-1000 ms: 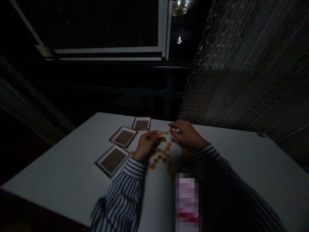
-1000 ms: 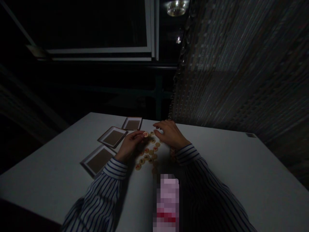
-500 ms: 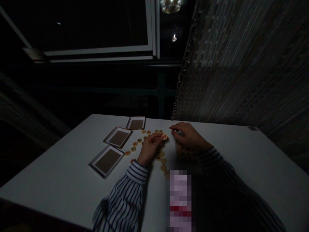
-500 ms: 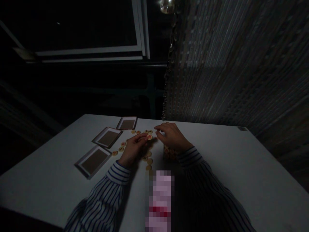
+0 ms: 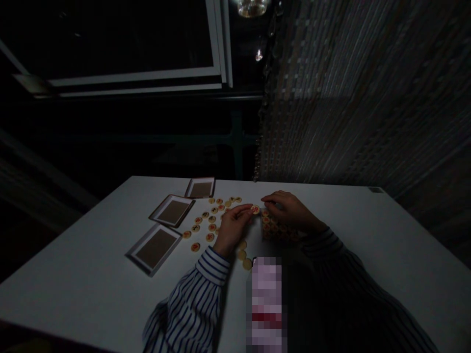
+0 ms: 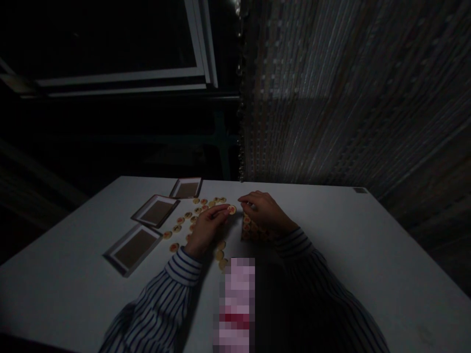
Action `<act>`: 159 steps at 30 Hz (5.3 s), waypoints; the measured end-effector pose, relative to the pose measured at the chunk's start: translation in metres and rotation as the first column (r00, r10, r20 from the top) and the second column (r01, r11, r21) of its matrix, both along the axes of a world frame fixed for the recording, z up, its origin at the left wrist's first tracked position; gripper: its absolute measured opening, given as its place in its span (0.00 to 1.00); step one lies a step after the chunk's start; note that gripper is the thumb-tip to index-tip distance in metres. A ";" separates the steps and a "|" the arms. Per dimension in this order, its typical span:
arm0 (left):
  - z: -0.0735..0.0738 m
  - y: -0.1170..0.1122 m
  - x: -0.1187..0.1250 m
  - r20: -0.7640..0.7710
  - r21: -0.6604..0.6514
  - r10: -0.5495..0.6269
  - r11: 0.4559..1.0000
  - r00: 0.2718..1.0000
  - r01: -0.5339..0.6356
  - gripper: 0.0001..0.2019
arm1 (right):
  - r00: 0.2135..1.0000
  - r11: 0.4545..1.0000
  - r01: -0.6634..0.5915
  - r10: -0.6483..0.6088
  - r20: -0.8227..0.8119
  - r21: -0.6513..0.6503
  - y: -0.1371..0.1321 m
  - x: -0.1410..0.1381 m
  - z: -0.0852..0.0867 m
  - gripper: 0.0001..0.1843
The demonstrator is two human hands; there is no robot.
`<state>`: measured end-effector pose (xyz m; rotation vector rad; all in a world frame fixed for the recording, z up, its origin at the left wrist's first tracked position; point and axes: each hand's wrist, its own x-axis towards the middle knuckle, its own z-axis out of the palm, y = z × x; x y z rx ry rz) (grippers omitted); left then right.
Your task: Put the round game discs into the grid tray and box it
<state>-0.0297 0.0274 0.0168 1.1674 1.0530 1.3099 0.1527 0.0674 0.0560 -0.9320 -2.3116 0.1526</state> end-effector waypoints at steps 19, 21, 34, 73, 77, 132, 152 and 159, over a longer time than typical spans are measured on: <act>-0.004 -0.006 0.034 -0.032 0.001 -0.001 1.000 0.999 0.001 0.12 | 0.998 0.959 -0.016 -0.002 -0.063 -0.282 -0.011 0.016 -0.014 0.14; -0.004 -0.008 0.037 -0.046 -0.008 0.003 1.000 0.999 -0.004 0.12 | 0.997 0.952 -0.014 -0.012 -0.082 -0.307 -0.012 0.018 -0.015 0.13; -0.009 -0.012 0.041 -0.021 -0.020 -0.027 0.999 0.999 0.027 0.14 | 0.994 0.946 0.076 -0.098 -0.053 -0.315 -0.020 0.016 -0.006 0.09; -0.033 -0.009 0.032 -0.423 0.026 0.087 0.996 0.902 -0.083 0.14 | 0.981 0.981 0.175 -0.167 0.098 -0.083 0.008 0.070 -0.026 0.16; -0.036 -0.009 0.032 -0.447 0.019 0.057 0.998 0.893 -0.054 0.14 | 0.976 0.971 0.198 -0.182 0.121 -0.137 0.013 0.076 -0.030 0.15; -0.039 -0.010 0.031 -0.484 0.032 0.058 0.998 0.873 -0.049 0.12 | 0.937 0.932 0.215 -0.114 0.330 -0.291 0.033 0.092 -0.060 0.16; -0.037 -0.010 0.032 -0.468 -0.001 0.055 0.998 0.882 -0.063 0.12 | 0.944 0.942 0.163 -0.063 0.323 -0.292 0.033 0.093 -0.061 0.15; -0.037 -0.010 0.032 -0.461 0.017 0.054 0.999 0.886 -0.052 0.12 | 0.943 0.945 0.152 -0.050 0.328 -0.291 0.032 0.093 -0.059 0.15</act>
